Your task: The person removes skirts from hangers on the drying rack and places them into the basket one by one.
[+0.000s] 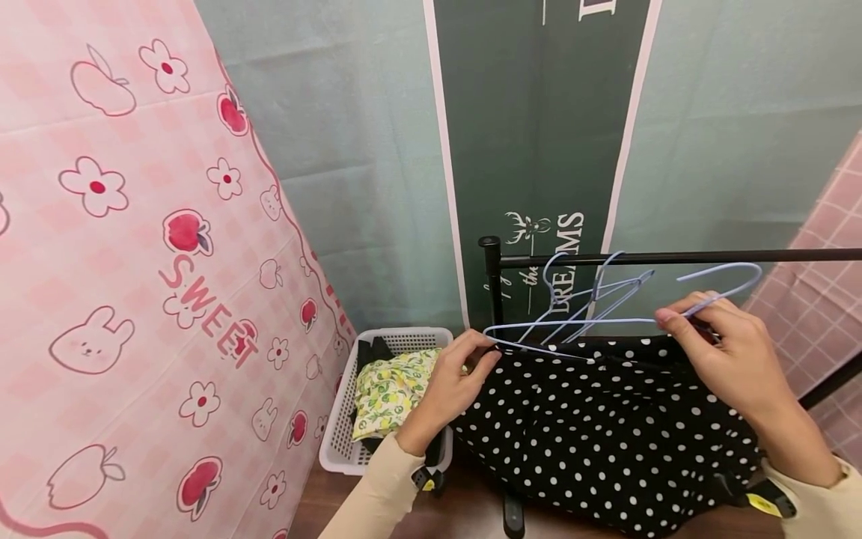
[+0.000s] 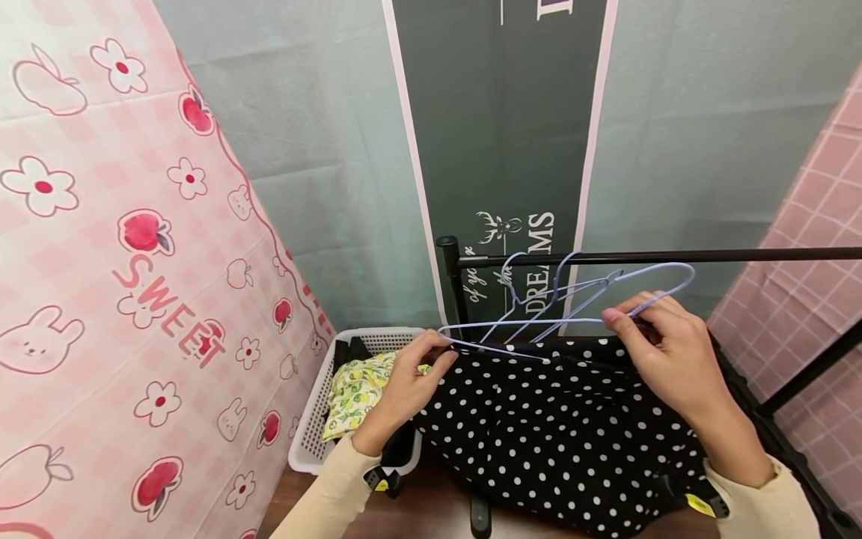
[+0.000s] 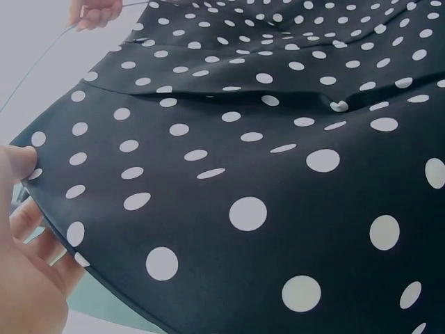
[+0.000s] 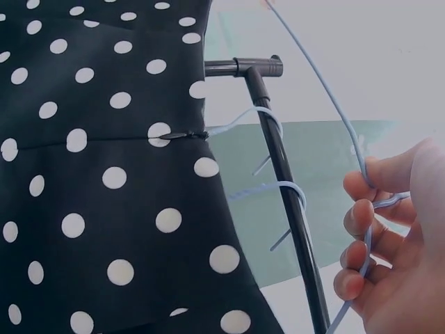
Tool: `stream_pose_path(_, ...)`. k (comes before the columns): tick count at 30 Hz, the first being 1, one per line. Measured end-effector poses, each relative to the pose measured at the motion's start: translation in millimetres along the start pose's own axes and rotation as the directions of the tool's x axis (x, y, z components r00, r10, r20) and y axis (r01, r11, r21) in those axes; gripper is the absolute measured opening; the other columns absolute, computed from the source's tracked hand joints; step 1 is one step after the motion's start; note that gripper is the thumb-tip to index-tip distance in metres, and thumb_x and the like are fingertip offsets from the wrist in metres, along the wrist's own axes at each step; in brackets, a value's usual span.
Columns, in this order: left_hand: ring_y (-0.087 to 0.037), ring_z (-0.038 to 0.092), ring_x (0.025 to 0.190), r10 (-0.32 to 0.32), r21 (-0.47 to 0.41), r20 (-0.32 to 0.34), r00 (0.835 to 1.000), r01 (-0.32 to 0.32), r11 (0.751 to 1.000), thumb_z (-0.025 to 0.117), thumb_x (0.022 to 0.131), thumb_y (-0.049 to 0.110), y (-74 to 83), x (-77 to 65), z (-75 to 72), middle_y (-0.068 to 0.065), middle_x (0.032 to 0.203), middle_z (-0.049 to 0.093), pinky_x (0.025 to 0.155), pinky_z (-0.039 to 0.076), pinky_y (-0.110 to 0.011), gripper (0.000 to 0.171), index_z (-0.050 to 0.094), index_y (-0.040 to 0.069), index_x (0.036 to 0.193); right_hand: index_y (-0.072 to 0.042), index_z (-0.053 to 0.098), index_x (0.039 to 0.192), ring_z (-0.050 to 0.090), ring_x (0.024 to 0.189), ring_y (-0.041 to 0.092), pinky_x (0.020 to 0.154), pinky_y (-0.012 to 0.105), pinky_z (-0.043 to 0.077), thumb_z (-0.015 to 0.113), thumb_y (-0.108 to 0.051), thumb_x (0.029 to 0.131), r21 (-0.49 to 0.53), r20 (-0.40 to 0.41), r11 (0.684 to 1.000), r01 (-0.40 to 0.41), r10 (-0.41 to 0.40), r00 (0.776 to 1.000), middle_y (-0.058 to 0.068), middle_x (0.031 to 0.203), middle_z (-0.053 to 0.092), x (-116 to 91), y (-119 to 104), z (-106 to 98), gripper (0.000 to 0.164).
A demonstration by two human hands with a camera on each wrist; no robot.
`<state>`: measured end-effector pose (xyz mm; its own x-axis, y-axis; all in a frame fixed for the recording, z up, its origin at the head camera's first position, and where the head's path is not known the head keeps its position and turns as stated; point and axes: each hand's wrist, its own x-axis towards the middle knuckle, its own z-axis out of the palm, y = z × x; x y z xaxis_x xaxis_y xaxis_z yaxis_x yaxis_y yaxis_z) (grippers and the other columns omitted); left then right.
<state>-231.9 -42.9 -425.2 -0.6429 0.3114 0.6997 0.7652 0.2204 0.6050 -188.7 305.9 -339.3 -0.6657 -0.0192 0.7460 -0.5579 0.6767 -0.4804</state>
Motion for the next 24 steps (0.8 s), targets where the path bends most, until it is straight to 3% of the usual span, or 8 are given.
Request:
stream_pose_path(16,-0.004,0.06,0.076,0.014,0.016,0.03,0.999,-0.014,1.0,0.072,0.103,0.01,3.2,-2.1,4.0,-0.005,0.104,0.071,0.066,0.055,-0.017,0.012,0.074,0.011,0.114,-0.004,0.075,0.088,0.051,0.084,-0.011,0.078,0.006,0.036,0.076,0.0,0.095,0.053,-0.011,0.996,0.068,-0.067,0.998,-0.031,0.095,0.063,3,-4,1,0.008)
stream_pose_path(24,-0.006,0.068,0.085,-0.043,0.031,0.058,0.997,0.041,0.999,0.072,0.103,0.013,5.3,-3.9,5.1,-0.006,0.108,0.073,0.074,0.059,-0.018,0.015,0.076,0.011,0.117,-0.003,0.075,0.088,0.047,0.081,-0.01,0.076,0.007,0.034,0.073,-0.001,0.098,0.045,-0.017,0.989,0.138,-0.137,0.99,-0.028,0.095,0.061,7,-13,5,0.01)
